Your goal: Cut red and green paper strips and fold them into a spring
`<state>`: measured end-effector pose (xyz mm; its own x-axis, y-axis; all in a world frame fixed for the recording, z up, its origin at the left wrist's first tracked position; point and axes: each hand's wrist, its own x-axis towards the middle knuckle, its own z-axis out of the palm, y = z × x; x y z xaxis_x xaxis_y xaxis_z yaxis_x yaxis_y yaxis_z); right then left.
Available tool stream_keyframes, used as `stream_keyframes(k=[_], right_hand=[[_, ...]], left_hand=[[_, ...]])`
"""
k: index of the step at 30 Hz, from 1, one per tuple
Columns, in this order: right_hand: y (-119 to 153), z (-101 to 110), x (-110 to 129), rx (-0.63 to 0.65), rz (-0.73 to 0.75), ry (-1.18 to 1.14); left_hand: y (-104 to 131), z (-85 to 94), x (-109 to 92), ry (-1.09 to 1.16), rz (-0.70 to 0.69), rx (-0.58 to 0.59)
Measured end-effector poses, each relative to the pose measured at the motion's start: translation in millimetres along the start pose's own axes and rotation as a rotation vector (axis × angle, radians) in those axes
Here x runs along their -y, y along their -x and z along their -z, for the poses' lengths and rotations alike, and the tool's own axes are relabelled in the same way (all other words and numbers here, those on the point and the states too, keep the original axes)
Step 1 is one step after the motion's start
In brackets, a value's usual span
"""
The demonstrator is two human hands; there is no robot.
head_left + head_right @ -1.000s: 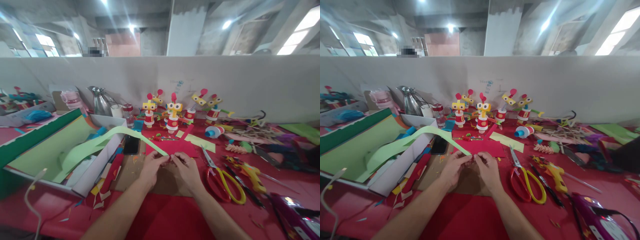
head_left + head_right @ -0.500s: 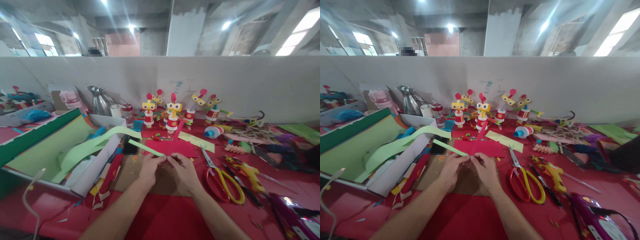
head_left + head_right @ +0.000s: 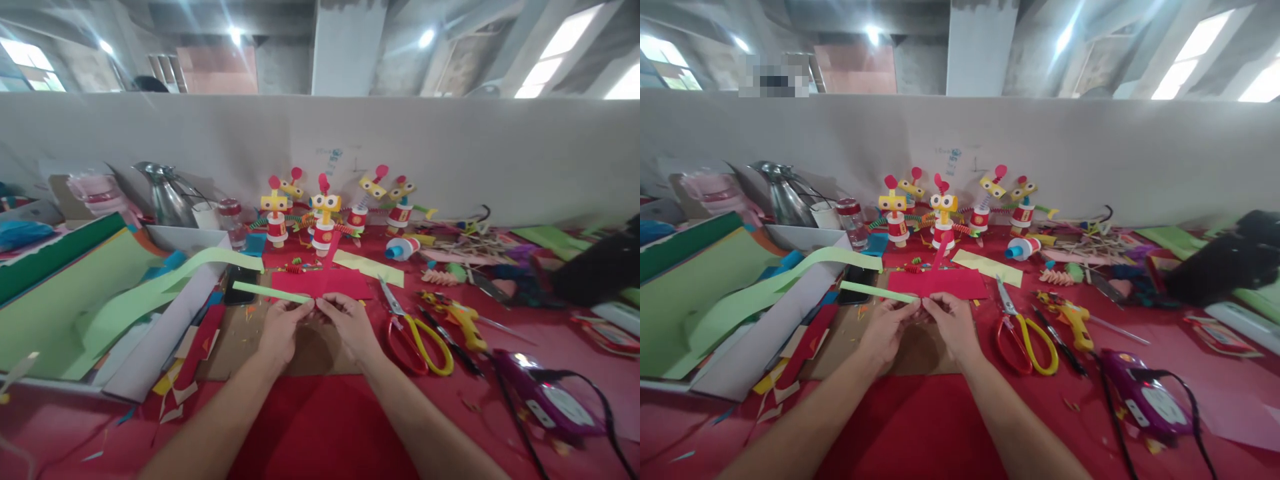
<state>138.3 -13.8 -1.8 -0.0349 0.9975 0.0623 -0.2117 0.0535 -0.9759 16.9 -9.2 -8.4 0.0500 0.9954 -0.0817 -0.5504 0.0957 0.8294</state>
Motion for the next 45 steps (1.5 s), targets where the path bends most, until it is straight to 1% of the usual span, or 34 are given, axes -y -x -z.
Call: stream_keyframes(k=[4, 9, 14, 18, 24, 27, 30, 33, 36, 40, 45], right_hand=[[-0.1, 0.5, 1.2, -0.025, -0.018, 0.0], [0.1, -0.7, -0.2, -0.031, -0.023, 0.006], [-0.1, 0.0, -2.7, -0.082, 0.011, 0.092], [-1.2, 1.3, -3.0, -0.078, 0.057, 0.129], [-1.7, 2.4, -1.8, -0.066, 0.048, 0.12], [-2.3, 4.1, -2.9, -0.028, 0.07, 0.144], [-3.4, 5.6, -3.5, -0.017, 0.078, 0.16], [-4.4, 6.0, -1.8, -0.039, 0.054, 0.119], [-4.5, 5.8, 1.7, -0.035, -0.004, 0.024], [-3.6, 5.4, 4.7, -0.022, -0.079, -0.046], [-3.3, 4.5, 4.4, -0.038, -0.076, -0.043]], left_hand=[[1.2, -2.7, -3.2, -0.012, 0.017, 0.0], [2.1, -5.0, -5.3, -0.019, 0.005, -0.037], [2.5, -5.9, -5.0, -0.041, 0.001, -0.038], [3.0, -6.4, -4.8, -0.025, -0.007, -0.018], [2.3, -4.6, -2.8, -0.028, -0.043, 0.03], [2.8, -4.9, -2.0, -0.022, -0.049, 0.029], [4.7, -6.9, -1.6, -0.028, -0.042, 0.013], [6.1, -8.9, -1.1, -0.038, -0.04, 0.012], [5.4, -9.4, -1.0, -0.008, -0.031, 0.014], [2.4, -6.7, -1.6, 0.039, 0.016, -0.024], [-0.3, -0.3, 0.7, 0.079, 0.103, -0.053]])
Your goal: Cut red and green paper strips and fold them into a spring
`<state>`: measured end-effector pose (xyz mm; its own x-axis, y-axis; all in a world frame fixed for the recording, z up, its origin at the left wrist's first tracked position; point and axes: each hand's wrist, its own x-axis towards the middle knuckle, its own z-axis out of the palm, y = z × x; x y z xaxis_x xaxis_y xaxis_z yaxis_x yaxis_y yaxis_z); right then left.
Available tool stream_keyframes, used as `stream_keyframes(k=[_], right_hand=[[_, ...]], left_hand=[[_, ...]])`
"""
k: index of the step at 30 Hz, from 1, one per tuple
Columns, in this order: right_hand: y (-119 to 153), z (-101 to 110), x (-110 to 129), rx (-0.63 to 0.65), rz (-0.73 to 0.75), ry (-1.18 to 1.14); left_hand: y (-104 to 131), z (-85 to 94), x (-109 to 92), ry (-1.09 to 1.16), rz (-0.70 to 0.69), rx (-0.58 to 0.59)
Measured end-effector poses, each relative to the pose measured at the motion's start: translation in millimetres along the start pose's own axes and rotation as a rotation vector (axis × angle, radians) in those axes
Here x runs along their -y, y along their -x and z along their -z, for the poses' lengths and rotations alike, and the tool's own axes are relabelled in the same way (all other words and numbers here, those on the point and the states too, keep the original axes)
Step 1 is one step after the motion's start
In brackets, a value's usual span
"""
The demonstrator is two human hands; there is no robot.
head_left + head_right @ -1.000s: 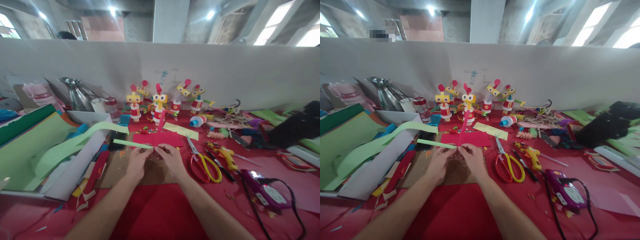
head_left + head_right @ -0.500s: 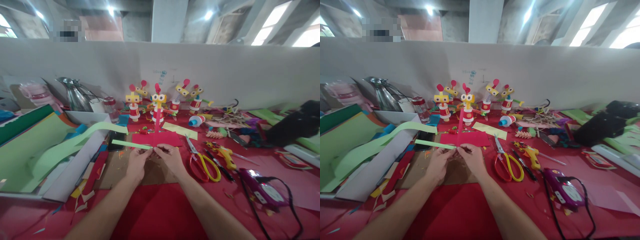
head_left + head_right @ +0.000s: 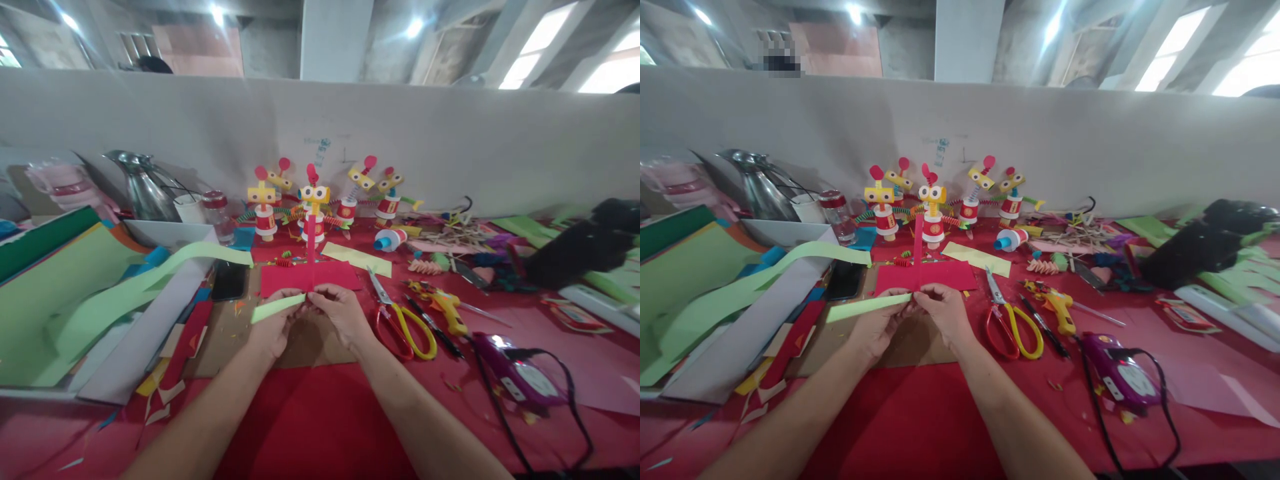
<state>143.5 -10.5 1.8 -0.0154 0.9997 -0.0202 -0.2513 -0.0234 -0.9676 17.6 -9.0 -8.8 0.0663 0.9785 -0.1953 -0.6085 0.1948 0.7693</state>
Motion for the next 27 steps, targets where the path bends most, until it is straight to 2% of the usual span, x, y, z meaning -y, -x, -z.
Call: stream_keyframes(k=[8, 15, 21, 27], right_hand=[[0.8, -0.9, -8.2, -0.027, 0.037, -0.031], [0.1, 0.9, -13.6, 0.002, 0.097, 0.06], [4.1, -6.0, -8.2, 0.032, 0.097, 0.048], [6.6, -9.0, -0.9, -0.005, 0.083, 0.077]], left_hand=[[0.0, 0.8, -1.1, -0.093, -0.022, -0.022], [-0.1, 0.1, -1.9, -0.099, -0.067, -0.045], [-2.6, -0.8, -1.5, -0.055, -0.098, -0.079], [-1.2, -2.2, -2.8, -0.038, -0.123, -0.085]])
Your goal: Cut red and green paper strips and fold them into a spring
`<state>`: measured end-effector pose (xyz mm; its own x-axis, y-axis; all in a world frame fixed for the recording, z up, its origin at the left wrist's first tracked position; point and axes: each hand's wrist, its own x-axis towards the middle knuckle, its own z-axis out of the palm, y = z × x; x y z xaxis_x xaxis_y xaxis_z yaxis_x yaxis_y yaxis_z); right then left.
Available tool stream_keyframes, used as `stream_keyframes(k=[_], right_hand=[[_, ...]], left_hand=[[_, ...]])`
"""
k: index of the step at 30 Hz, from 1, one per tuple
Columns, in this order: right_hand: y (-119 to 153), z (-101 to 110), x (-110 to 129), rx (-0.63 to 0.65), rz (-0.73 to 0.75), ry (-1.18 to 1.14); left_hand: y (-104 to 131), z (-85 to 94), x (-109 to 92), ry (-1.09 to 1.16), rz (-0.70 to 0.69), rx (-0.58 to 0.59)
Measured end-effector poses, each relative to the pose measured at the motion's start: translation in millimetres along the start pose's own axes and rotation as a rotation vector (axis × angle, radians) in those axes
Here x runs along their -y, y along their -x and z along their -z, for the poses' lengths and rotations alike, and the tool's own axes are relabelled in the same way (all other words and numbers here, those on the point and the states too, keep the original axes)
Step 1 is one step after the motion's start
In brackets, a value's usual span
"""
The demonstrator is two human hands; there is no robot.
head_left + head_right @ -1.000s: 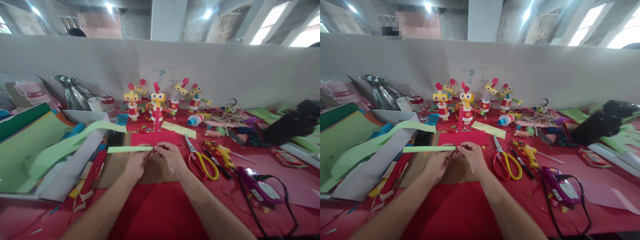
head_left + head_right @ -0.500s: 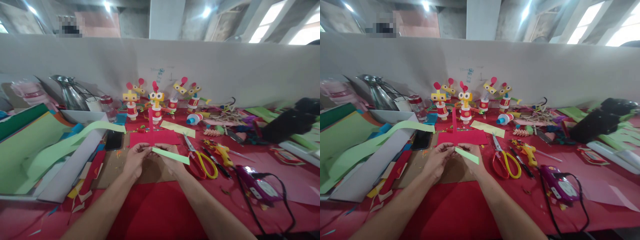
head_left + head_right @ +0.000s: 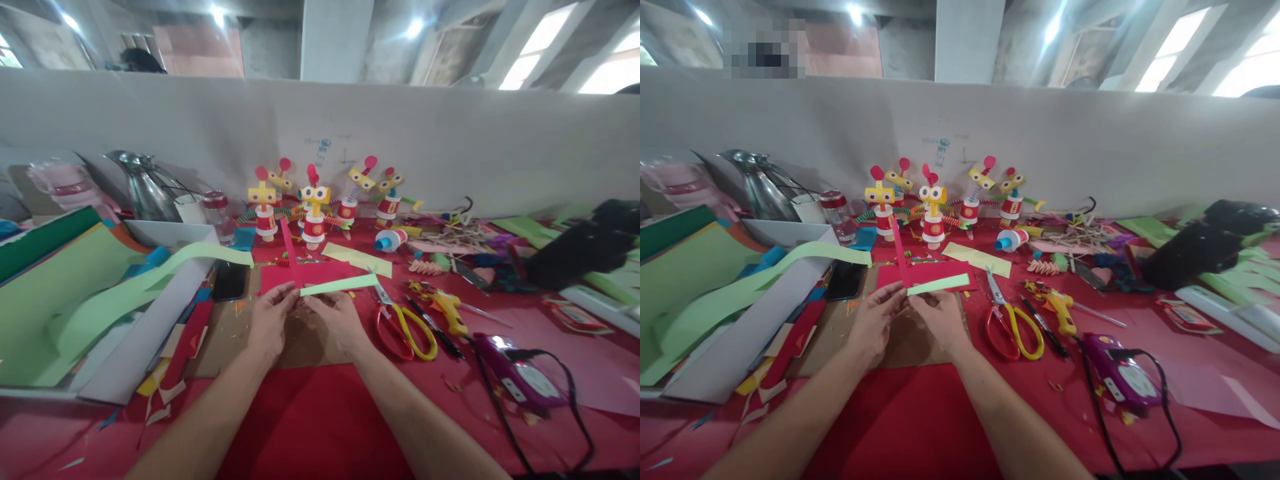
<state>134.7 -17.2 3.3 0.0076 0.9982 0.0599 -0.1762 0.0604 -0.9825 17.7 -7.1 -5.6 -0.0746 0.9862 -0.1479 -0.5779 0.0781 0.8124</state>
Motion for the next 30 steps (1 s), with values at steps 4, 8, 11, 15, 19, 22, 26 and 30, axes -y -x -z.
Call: stream_keyframes(k=[4, 8, 11, 15, 19, 22, 26, 30], right_hand=[[-1.2, 0.5, -2.9, 0.033, 0.031, 0.051], [-3.6, 2.0, -8.9, 0.018, 0.086, 0.08], [-4.7, 3.2, -10.2, -0.054, 0.049, 0.11], [-4.4, 5.2, -8.5, -0.069, 0.027, 0.096], [-4.3, 8.4, -6.2, -0.037, 0.035, 0.118], [-5.4, 10.2, -5.2, -0.016, 0.028, 0.148], [-6.0, 9.8, -3.5, 0.008, -0.019, 0.074], [-4.0, 7.0, -0.8, -0.022, -0.023, -0.019]], left_hand=[[1.7, -1.0, 0.4, -0.004, -0.007, 0.018], [2.6, -1.4, 1.2, -0.012, -0.023, 0.011], [3.7, -1.9, 0.5, -0.001, 0.014, 0.032], [3.1, -0.9, -1.9, 0.02, 0.099, 0.094], [0.5, 2.3, -5.9, -0.016, 0.173, 0.143], [-1.0, 4.9, -10.0, -0.117, 0.181, 0.15], [-4.3, 8.2, -12.4, -0.124, 0.19, 0.115], [-8.4, 9.7, -9.2, 0.025, 0.218, 0.081]])
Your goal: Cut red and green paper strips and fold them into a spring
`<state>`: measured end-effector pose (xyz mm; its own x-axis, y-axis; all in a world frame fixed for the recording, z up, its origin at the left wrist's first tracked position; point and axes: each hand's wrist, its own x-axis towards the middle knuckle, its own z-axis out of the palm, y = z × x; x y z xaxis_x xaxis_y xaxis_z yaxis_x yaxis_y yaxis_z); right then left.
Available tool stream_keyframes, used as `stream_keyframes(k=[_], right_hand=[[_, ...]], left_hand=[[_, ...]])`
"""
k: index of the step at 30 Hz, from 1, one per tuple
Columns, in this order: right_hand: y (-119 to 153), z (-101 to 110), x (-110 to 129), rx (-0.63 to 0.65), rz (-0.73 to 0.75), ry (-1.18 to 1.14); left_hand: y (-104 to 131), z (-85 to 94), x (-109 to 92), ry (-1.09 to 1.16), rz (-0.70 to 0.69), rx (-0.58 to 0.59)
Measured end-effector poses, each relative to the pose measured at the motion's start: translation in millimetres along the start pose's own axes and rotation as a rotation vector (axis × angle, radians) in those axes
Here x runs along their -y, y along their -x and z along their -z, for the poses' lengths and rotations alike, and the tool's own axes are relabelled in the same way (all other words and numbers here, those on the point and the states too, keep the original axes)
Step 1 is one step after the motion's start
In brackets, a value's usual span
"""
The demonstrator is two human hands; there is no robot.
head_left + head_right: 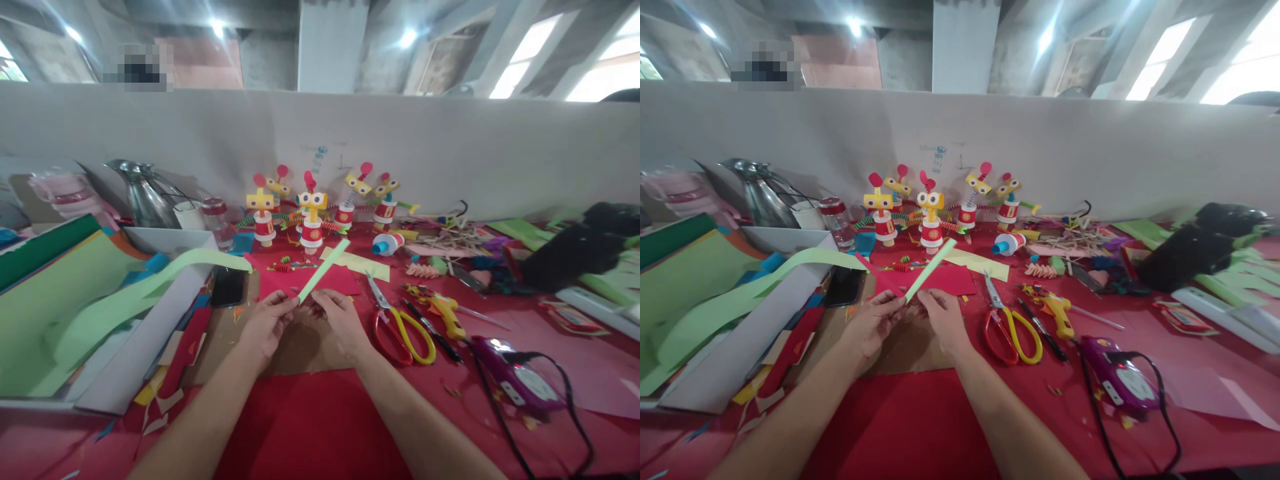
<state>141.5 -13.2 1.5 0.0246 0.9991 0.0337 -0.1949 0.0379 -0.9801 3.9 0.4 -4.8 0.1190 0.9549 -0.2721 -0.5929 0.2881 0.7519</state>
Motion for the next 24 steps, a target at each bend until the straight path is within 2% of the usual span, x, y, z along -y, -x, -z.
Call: stream_keyframes(k=[4, 8, 12, 20, 24], right_hand=[[2.0, -3.0, -2.4, 0.01, 0.095, 0.097], [3.3, -4.3, -7.3, -0.017, 0.222, 0.236], [4.4, -4.2, -8.8, -0.032, 0.259, 0.238], [1.9, -2.7, -8.7, -0.047, 0.215, 0.174], [2.8, -4.4, -6.2, -0.002, 0.18, 0.121]], left_hand=[[-0.7, -1.9, 3.8, 0.123, 0.025, -0.011], [0.9, -4.1, 6.0, 0.108, -0.01, 0.001], [1.7, -5.2, 6.6, 0.09, -0.055, 0.029], [8.3, -12.0, 1.6, 0.01, -0.132, 0.021], [10.9, -13.5, 0.6, -0.074, -0.178, -0.019]])
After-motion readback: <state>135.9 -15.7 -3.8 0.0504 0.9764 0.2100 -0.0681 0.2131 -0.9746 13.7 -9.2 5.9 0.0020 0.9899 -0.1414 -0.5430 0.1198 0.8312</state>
